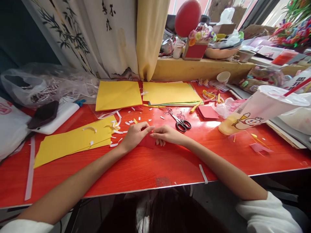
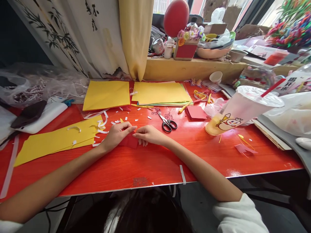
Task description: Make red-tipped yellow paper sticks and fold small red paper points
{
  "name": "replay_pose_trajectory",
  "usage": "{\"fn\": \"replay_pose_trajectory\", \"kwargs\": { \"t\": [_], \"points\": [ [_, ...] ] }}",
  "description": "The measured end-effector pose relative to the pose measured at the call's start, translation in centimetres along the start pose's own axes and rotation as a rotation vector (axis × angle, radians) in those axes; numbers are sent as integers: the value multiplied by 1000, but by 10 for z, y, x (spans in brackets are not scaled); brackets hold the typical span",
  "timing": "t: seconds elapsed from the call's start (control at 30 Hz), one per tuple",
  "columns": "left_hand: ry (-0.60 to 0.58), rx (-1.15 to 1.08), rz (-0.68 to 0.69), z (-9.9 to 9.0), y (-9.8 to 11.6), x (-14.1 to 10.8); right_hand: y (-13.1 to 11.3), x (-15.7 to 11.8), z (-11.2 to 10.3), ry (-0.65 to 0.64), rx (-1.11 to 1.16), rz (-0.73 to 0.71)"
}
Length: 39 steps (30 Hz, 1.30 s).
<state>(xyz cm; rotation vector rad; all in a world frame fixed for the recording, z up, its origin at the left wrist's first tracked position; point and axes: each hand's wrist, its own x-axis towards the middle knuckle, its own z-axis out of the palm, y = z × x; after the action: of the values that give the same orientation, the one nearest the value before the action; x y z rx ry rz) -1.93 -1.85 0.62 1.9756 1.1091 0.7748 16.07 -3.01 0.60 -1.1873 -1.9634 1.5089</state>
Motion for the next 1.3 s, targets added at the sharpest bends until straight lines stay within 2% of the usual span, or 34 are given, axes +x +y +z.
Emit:
{"fn": "replay_pose_trajectory", "kwargs": {
  "t": [0.17, 0.27, 0.33, 0.47, 0.6, 0.67, 0.73, 0.87, 0.97, 1.07, 1.2, 1.3],
  "points": [
    [46, 54, 35, 0, 2, -3, 0, 0, 1, 3, -15, 5],
    [40, 1, 1, 0, 2, -2, -1, -1, -1, -52, -10, -17],
    [33, -68, -40, 0, -1, 0, 0, -1, -2, -42, -5, -14],
    [36, -161, -72, 0, -6, 4, 1, 1, 0, 100, 111, 42],
    [48, -236, -47, 0, -8, 5, 2, 4, 2, 331, 476, 3],
    [85, -270, -38, 0, -8, 4, 2, 5, 0, 334, 637, -44],
    [134, -316, -56, 1, -8, 4, 2, 5, -2, 298, 698, -73],
    [188, -489, -78, 3, -9, 6, 5, 7, -1, 285, 586, -41],
    [140, -576, -86, 4, -10, 7, 8, 8, 3, 367, 573, 3],
    [29, -557, -96, 5, -10, 7, 7, 8, 3, 442, 651, -31],
    [-28, -545, -113, 5, -9, 7, 4, 6, 2, 379, 711, -138],
    [-33, -533, -122, 4, -9, 6, 4, 6, 4, 361, 578, -146]
  ]
}}
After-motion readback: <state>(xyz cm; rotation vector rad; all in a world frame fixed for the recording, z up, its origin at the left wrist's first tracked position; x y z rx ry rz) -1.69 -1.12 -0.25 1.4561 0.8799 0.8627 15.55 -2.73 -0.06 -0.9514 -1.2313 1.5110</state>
